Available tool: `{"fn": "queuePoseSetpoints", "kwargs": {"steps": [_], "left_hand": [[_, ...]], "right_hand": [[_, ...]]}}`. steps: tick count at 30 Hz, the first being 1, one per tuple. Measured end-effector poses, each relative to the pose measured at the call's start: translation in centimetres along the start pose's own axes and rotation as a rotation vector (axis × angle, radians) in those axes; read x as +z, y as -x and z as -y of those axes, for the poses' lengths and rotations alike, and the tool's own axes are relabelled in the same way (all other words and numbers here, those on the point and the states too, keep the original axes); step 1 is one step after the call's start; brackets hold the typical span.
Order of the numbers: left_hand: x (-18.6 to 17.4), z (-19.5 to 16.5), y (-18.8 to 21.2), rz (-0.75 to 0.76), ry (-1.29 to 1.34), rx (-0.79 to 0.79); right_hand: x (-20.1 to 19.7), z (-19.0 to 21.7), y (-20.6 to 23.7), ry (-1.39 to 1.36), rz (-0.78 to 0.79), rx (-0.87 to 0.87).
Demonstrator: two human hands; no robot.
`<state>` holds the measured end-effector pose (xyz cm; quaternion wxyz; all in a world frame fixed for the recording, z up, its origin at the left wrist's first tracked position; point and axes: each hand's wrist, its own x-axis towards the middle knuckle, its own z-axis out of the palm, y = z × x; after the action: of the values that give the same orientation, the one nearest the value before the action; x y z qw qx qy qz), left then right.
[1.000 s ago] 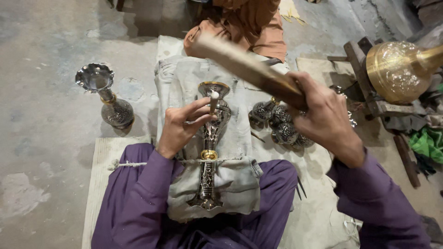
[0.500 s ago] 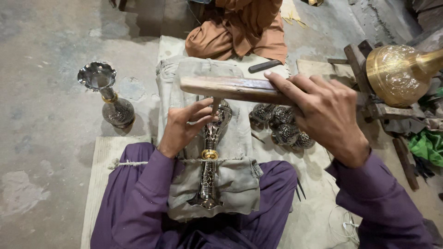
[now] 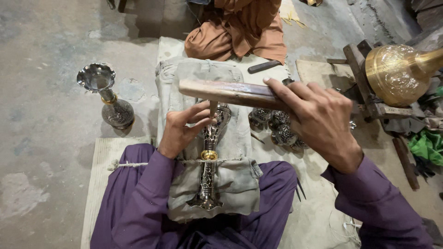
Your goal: The person sits on the workshop floor and decorates an ornate metal vase, holding a small punch against the vase surface with one hand and striking it with a wooden mallet in the other, repositioning the punch repeatedly to work the pattern around the vase body.
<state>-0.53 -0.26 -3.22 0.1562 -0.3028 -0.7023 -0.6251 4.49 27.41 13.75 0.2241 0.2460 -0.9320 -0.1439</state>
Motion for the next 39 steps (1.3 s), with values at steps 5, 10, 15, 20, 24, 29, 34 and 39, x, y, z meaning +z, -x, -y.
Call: {"fn": "queuePoseSetpoints", "kwargs": {"steps": [5,10,15,20,24,29,34,39], "left_hand": [[0.0,0.3,0.0,0.016,0.091,0.051],[0.1,0.6,0.1,-0.004,0.048,0.052],[0.1,0.7,0.0,-0.006,0.055,0.061],[0.2,0.5,0.1,-0.029,0.028,0.057],[0.1,0.5,0.1,-0.027,0.062,0.035],[0.0,0.8,0.3,-0.029,0.012,0.063],[0.2,1.6,0.4,-0.027,-0.003,0.087],[0.2,1.9,0.6,-0.018,-0.014,0.085]], "right_hand": [[-0.2,0.1,0.2,-0.476,-0.136,0.088],[-1.5,0.0,0.4,0.005,-0.064,0.0],[-1.8,-0.4,-0.3,-0.287,-0.135,0.039],[-2.5,-0.3,-0.3,0.103,-0.058,-0.067],[-1.8,0.3,-0.8,-0.228,-0.097,0.014],[-1.8,0.6,-0.6,0.089,-0.078,-0.018],[-1.9,0.3,-0.6,-0.219,-0.048,0.037],[-1.3,-0.1,-0.4,-0.054,-0.074,-0.007]]}}
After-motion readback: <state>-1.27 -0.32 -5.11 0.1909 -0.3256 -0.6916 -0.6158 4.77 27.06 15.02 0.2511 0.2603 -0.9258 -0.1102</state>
